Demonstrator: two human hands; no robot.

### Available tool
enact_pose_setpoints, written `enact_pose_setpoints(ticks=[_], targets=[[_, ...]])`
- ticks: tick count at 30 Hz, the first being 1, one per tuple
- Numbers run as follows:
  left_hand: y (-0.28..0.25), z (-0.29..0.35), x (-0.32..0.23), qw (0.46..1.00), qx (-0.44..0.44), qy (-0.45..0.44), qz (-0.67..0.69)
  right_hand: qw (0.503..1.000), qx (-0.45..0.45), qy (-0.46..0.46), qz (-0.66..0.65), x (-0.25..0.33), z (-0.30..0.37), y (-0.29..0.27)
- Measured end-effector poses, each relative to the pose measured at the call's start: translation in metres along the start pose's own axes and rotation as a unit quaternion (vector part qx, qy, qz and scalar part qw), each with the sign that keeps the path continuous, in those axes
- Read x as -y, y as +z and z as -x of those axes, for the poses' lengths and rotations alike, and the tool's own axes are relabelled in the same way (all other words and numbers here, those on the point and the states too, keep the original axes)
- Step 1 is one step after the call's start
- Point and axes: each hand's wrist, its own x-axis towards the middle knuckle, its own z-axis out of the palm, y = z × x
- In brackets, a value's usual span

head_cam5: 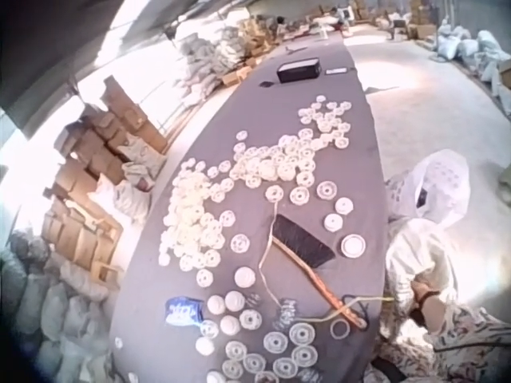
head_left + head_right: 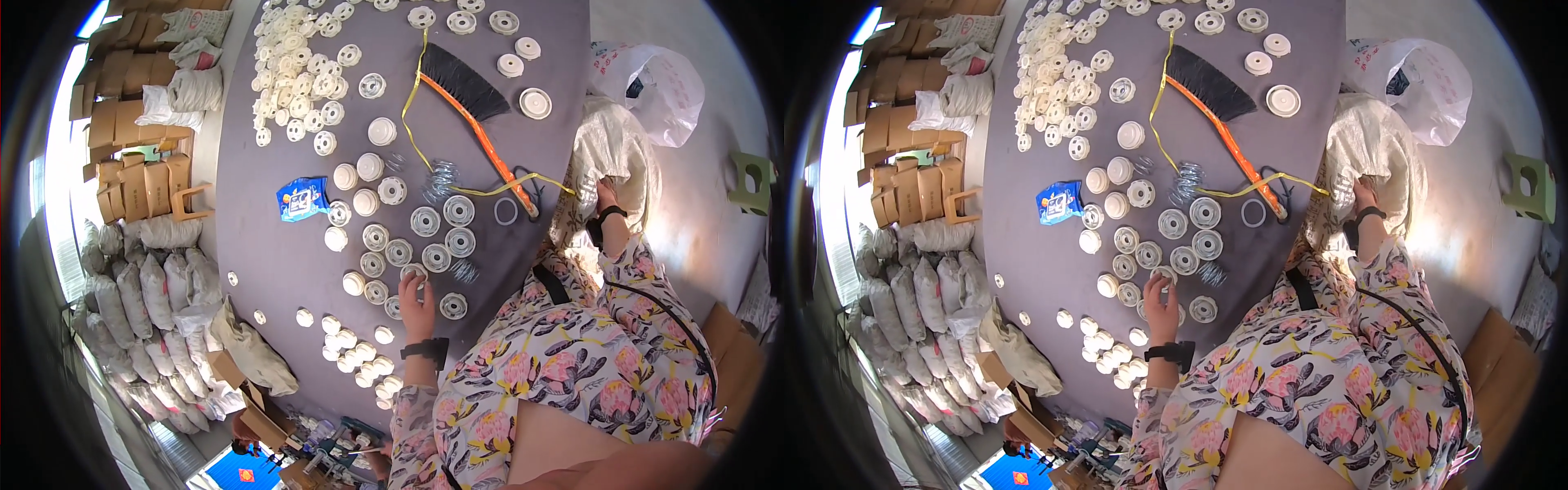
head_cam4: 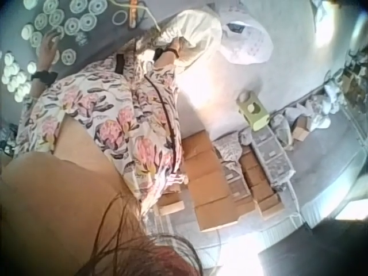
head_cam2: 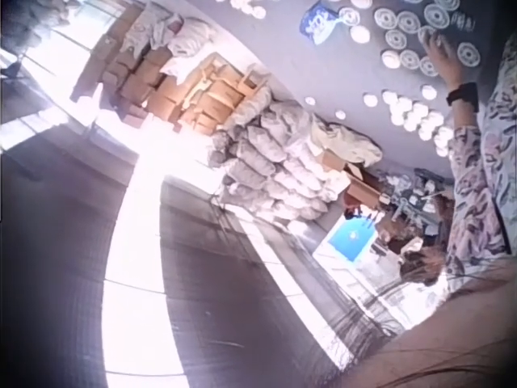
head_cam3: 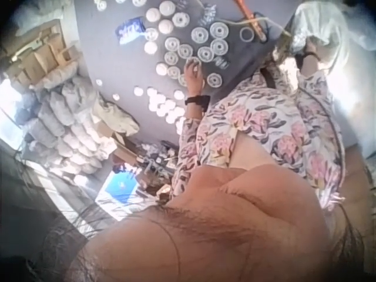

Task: Assembling small plastic and metal components such as rings and springs at a manufacturing workbench.

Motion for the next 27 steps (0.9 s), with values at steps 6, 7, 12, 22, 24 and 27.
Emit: enact_pose_setpoints(ticks=[6, 7, 12, 22, 24, 27], targets=[[0.008, 0.008, 0.008, 1.0, 0.002, -0.004, 0.016, 0.967, -0.089, -0.086, 0.223, 0.014, 0.032, 0.019], [0.01, 0.007, 0.004, 1.0, 0.004, 0.003, 0.016, 0.951, -0.112, -0.115, 0.265, 0.017, 0.045, 0.021], [0.013, 0.003, 0.001, 0.998, -0.021, 0.017, 0.056, 0.925, -0.198, -0.143, 0.291, 0.063, 0.09, -0.03], [0.031, -0.002, -0.051, 0.926, 0.169, 0.115, 0.318, 0.91, 0.39, 0.139, 0.03, 0.165, 0.299, 0.142], [0.02, -0.004, -0.067, 0.903, 0.222, 0.175, 0.322, 0.829, 0.489, 0.261, 0.067, 0.158, 0.322, 0.178], [-0.001, -0.001, -0.072, 0.842, 0.343, 0.173, 0.379, 0.755, 0.538, 0.363, 0.094, 0.147, 0.326, 0.201]])
